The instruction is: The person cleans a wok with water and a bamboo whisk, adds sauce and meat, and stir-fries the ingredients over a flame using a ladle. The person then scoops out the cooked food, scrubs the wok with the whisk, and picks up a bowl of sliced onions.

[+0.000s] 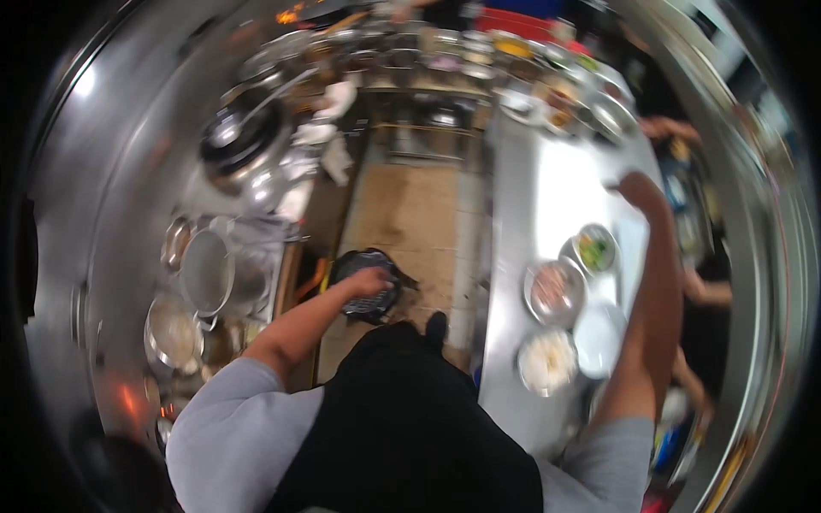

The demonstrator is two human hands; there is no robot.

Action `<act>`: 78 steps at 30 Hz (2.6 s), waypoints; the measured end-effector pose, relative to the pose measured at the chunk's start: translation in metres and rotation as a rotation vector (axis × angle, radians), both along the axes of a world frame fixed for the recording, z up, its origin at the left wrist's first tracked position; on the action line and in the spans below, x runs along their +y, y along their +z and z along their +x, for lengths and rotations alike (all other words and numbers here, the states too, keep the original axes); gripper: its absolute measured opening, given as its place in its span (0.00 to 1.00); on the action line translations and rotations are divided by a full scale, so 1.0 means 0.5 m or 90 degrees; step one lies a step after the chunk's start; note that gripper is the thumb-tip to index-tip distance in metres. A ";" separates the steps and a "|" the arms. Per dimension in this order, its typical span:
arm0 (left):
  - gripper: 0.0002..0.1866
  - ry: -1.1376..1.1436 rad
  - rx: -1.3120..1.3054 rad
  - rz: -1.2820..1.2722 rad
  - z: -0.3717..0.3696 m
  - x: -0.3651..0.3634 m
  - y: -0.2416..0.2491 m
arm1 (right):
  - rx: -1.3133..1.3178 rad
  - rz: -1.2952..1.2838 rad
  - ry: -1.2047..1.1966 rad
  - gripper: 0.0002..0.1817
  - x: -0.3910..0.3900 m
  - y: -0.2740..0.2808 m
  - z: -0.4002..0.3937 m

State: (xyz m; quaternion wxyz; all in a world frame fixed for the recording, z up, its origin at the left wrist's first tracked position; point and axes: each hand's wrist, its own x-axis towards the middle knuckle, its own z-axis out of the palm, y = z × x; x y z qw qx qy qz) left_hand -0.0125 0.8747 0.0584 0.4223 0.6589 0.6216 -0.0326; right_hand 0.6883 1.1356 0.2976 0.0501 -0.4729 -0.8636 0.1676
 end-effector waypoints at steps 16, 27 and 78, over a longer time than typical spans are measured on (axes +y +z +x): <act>0.24 0.309 -0.437 0.060 -0.175 0.486 0.125 | 0.445 -0.885 -0.040 0.28 0.173 -0.246 -0.977; 0.33 0.674 -0.106 0.380 -0.531 0.923 0.296 | 0.707 -1.108 -0.040 0.31 0.787 -0.237 -1.335; 0.57 0.779 0.293 0.342 -0.724 0.999 0.231 | 0.535 -1.447 0.060 0.22 1.225 0.109 -1.979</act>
